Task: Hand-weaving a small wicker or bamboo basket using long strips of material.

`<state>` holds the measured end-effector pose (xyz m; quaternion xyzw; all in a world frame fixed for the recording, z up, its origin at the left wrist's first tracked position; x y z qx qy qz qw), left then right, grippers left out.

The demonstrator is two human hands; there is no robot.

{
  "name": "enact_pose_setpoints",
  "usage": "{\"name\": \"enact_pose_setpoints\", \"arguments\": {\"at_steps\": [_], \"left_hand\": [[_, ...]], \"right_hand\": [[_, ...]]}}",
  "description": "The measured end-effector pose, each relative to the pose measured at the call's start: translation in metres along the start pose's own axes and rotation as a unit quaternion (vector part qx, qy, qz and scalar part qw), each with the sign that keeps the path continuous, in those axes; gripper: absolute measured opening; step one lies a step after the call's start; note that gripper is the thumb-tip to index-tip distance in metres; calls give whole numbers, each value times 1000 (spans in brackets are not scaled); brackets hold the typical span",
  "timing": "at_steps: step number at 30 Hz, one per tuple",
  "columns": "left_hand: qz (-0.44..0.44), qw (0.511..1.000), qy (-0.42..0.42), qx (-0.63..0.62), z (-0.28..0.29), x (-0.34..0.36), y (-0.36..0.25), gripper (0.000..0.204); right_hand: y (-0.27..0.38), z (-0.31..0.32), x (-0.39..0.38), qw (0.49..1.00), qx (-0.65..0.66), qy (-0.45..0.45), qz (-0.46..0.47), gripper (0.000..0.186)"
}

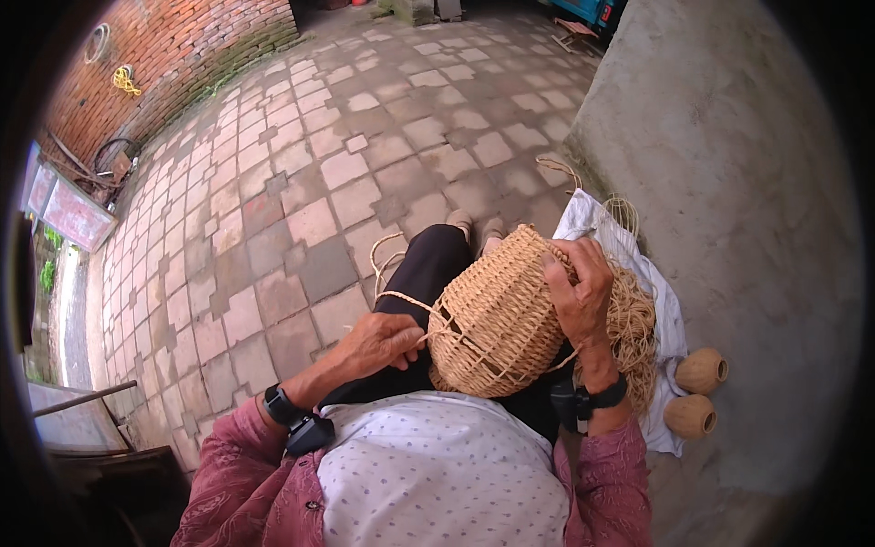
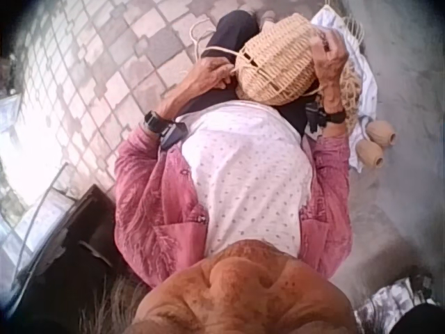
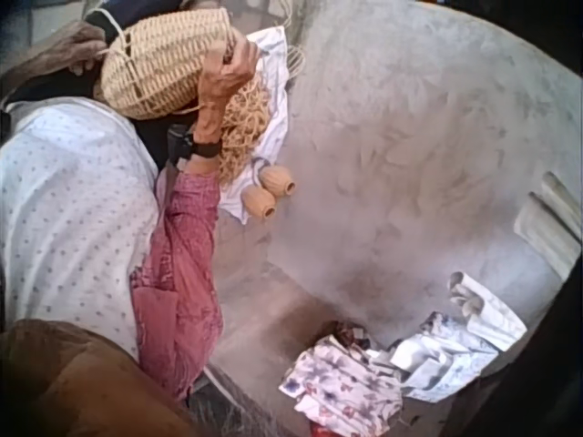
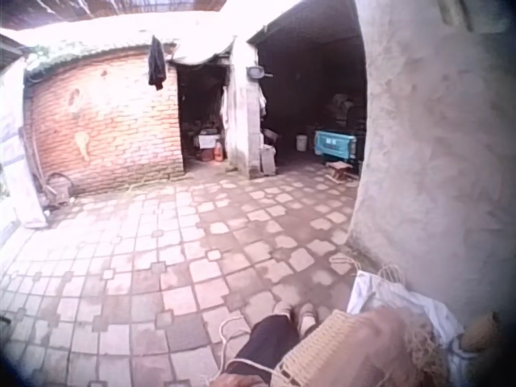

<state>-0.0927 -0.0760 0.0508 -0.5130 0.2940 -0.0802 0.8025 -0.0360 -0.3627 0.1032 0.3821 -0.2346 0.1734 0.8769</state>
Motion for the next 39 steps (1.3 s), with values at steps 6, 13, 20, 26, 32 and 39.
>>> {"name": "enact_pose_setpoints", "arguments": {"at_steps": [6,13,20,26,32,39], "left_hand": [[56,857,-9,-512,-5,24,7,25],[6,917,-76,-392,-5,38,14,18],[-92,947,-32,-307,-1,36,5,19],[-196,963,-73,-170,-16,36,-10,21],[-179,975,-96,-88,-15,43,-16,21],[-101,986,-131,-8,-15,45,-27,36]], "right_hand": [[1,2,-1,1000,-3,-1,24,19],[-7,-1,-6,1000,22,-3,2,19],[-9,0,-9,998,65,-24,6,17],[-53,-20,2,973,183,46,-133,23],[-36,-43,16,992,78,54,-78,25],[-39,-51,12,990,89,15,-106,19]]}}
Point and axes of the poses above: each hand's wrist, its own x-axis towards the middle knuckle, its own z-axis out of the back of the hand, y = z × x, the point moved 1 cm from there along x, towards the middle knuckle, and after that the axes turned 2 degrees about y, right-handed, at the moved point
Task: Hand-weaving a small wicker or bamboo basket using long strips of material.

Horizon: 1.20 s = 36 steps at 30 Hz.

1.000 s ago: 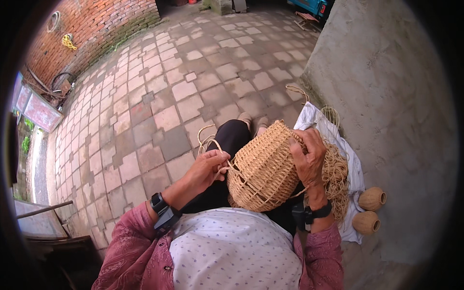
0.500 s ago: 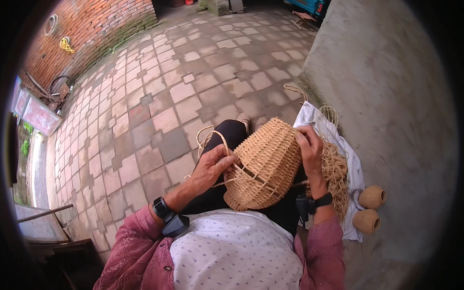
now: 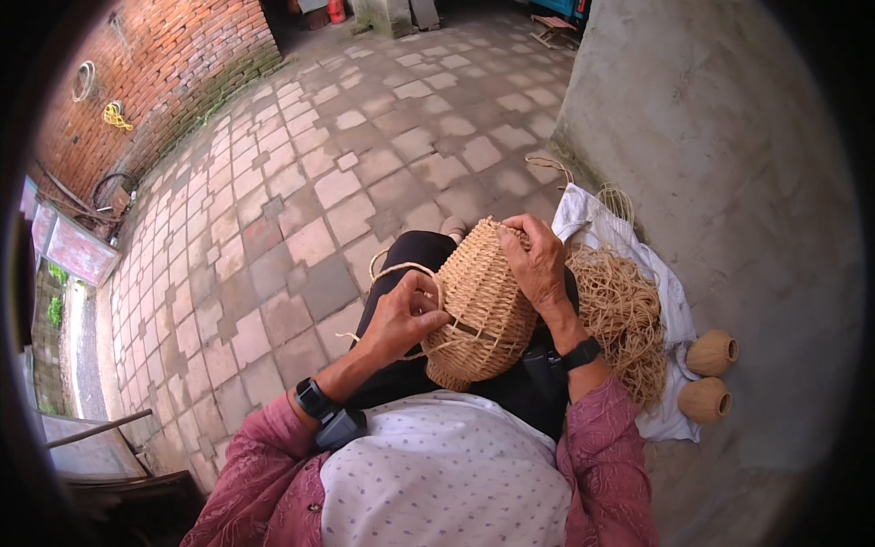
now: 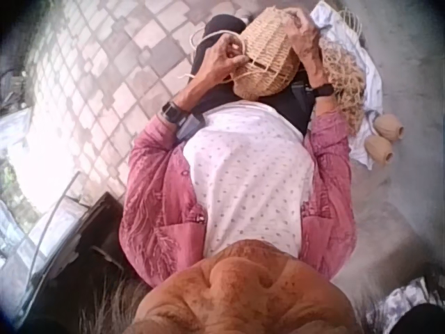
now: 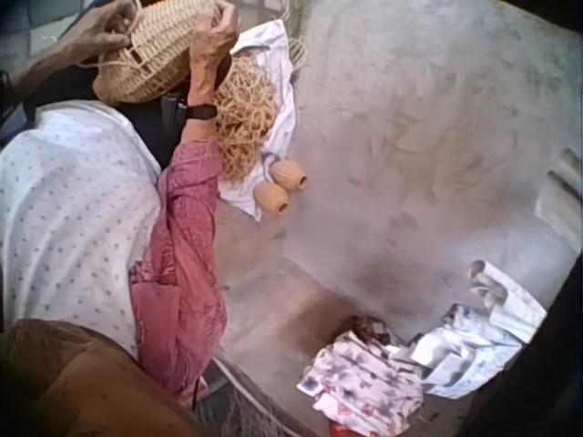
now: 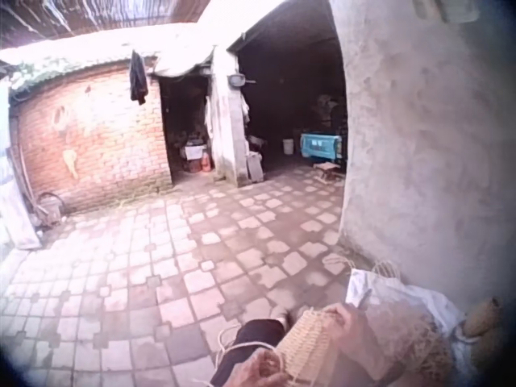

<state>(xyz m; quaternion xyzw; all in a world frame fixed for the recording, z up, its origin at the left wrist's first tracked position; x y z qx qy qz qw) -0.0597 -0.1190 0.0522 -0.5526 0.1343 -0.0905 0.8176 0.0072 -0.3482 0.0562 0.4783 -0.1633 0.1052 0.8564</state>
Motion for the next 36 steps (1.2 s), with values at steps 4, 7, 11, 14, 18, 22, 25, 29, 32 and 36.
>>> {"name": "enact_pose_setpoints", "arguments": {"at_steps": [4,7,11,14,18,22,25,29,32,36], "left_hand": [[-27,995,-31,92,-8,-2,-10,52],[-7,982,-68,177,-18,3,-12,59],[-13,976,-106,190,-20,11,-2,61],[13,983,-98,156,-19,20,7,61],[52,994,-92,-2,-14,22,31,66],[101,947,-38,-304,-3,7,23,66],[120,912,-55,-387,-3,1,27,57],[125,904,-102,-396,-5,0,27,47],[115,938,-103,-309,-1,5,22,46],[36,985,-80,-150,4,16,26,45]], "right_hand": [[3,0,-2,999,-31,-23,38,18],[18,0,-4,995,-68,-41,64,18],[18,-3,-5,986,-116,-61,103,18],[14,-7,-4,985,-121,-63,107,19],[15,-12,-2,982,-135,-61,113,19],[11,-7,-3,988,-112,-56,91,19],[12,-8,-3,990,-102,-50,89,19],[8,-7,-2,989,-106,-50,93,20],[8,-7,-2,988,-108,-48,96,21],[9,-8,-2,987,-109,-50,102,21]]}}
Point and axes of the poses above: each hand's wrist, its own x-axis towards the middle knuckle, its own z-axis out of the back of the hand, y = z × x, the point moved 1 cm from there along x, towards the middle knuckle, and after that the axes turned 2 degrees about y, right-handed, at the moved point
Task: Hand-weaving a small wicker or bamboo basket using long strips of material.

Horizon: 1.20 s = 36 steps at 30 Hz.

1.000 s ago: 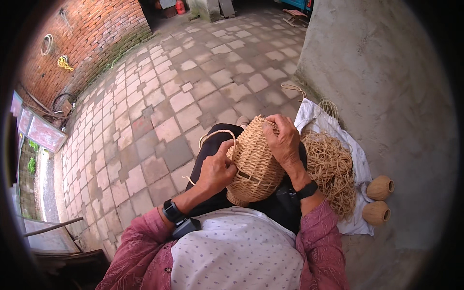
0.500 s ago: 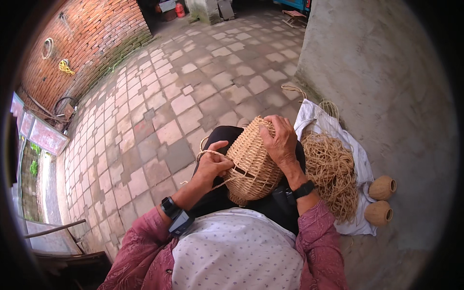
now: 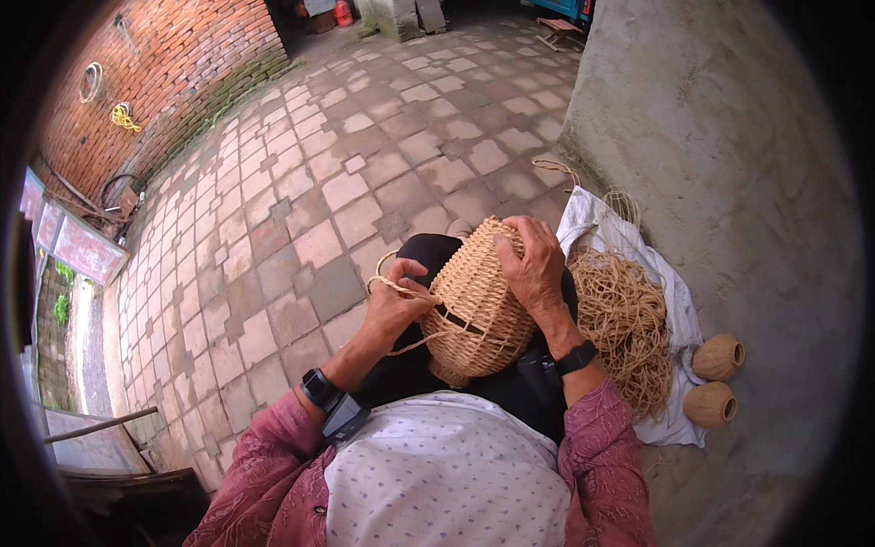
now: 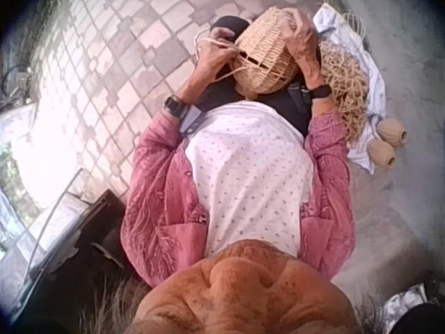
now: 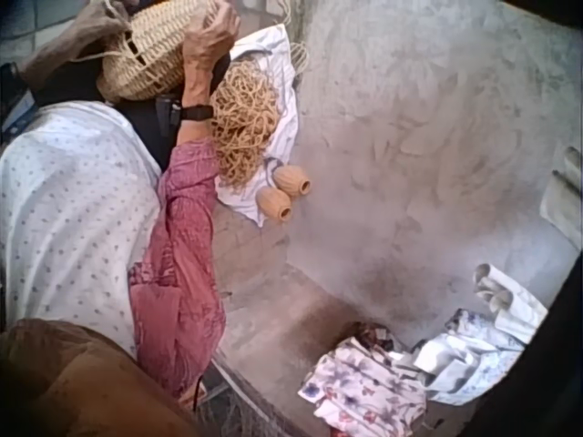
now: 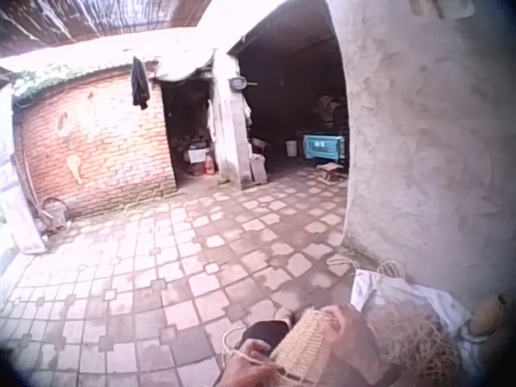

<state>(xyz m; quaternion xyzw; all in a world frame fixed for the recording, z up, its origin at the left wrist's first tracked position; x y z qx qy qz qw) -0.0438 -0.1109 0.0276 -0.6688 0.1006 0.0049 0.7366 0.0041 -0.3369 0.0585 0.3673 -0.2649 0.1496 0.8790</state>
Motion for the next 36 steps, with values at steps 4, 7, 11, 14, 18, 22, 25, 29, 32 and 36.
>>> {"name": "enact_pose_setpoints", "arguments": {"at_steps": [4,7,11,14,18,22,25,29,32,36], "left_hand": [[-59,989,-21,133,0,7,1,38],[-94,932,-106,332,2,14,0,29],[-56,964,-154,210,97,39,67,25],[95,965,-232,80,183,40,104,21],[194,903,-248,-293,264,9,157,17],[203,796,-304,-482,314,-31,178,16],[217,782,-298,-502,308,-28,156,16],[132,763,-313,-550,367,-56,189,19],[111,732,-450,-499,436,-98,224,25],[1,804,-484,-346,567,-240,217,28]], "right_hand": [[0,1,1,1000,-11,-3,6,20],[-5,2,-2,1000,-13,-8,7,20],[-3,1,-2,1000,22,1,-7,19],[-8,4,-4,1000,19,-8,-15,19],[-4,6,-4,999,20,9,-36,19],[-4,7,-5,999,36,12,-33,21],[-8,17,-9,998,20,13,-51,22],[-10,15,-12,998,35,15,-57,22],[-12,17,-15,998,35,8,-58,23],[-33,25,-20,992,91,5,-92,23]]}}
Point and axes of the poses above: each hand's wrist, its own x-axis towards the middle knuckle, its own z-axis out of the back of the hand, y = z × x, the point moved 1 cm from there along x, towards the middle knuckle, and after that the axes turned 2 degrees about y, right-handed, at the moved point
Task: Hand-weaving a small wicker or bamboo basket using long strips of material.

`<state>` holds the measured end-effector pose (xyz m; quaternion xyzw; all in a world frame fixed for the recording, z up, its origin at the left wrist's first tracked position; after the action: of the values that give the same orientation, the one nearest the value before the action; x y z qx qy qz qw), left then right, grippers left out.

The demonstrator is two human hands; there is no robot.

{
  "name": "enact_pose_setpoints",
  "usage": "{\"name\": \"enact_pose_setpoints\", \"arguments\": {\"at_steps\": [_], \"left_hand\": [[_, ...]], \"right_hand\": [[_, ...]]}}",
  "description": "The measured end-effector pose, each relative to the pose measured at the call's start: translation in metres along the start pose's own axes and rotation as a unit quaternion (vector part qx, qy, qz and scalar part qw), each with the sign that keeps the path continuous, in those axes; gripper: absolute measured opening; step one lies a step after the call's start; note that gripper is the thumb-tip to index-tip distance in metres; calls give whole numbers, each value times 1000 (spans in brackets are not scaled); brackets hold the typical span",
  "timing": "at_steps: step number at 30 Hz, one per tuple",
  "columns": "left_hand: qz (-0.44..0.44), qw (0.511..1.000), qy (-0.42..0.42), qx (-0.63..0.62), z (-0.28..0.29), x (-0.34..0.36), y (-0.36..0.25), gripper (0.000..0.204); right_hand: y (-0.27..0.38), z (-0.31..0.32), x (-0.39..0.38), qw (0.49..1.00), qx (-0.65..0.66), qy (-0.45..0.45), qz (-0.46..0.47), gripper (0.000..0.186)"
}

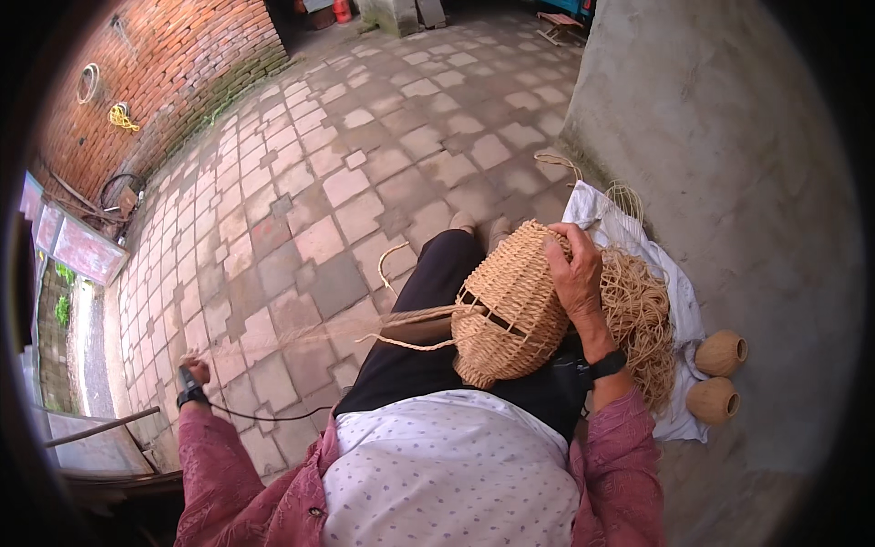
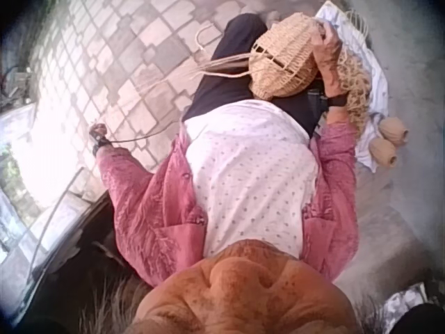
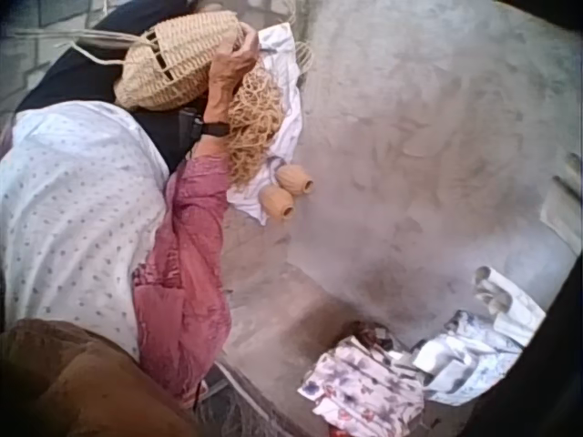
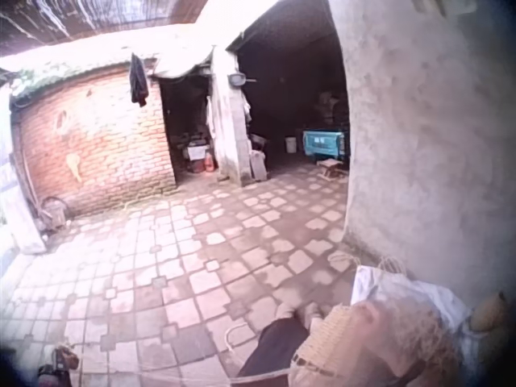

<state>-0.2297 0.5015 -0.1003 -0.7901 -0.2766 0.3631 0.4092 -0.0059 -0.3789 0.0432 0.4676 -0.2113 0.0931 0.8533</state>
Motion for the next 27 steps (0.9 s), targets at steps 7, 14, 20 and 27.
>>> {"name": "enact_pose_setpoints", "arguments": {"at_steps": [7,14,20,27], "left_hand": [[-2,998,-34,57,-27,-54,28,31],[116,854,396,317,-385,-242,143,20],[-218,567,640,471,-472,-363,188,15],[-263,696,397,537,-432,-250,195,16]], "right_hand": [[9,2,-1,999,-37,2,1,22],[16,5,-3,998,-46,-11,35,23],[23,0,-3,998,-51,-6,35,21],[29,3,-4,998,-32,-19,48,21]]}}
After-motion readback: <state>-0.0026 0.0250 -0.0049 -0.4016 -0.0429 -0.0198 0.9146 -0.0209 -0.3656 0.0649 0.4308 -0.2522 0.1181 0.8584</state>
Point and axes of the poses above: each hand's wrist, its own x-axis towards the middle knuckle, its own z-axis out of the back of the hand, y = z × x, the point moved 1 cm from there along x, towards the middle knuckle, and after that the axes turned 2 degrees about y, right-handed, at the moved point
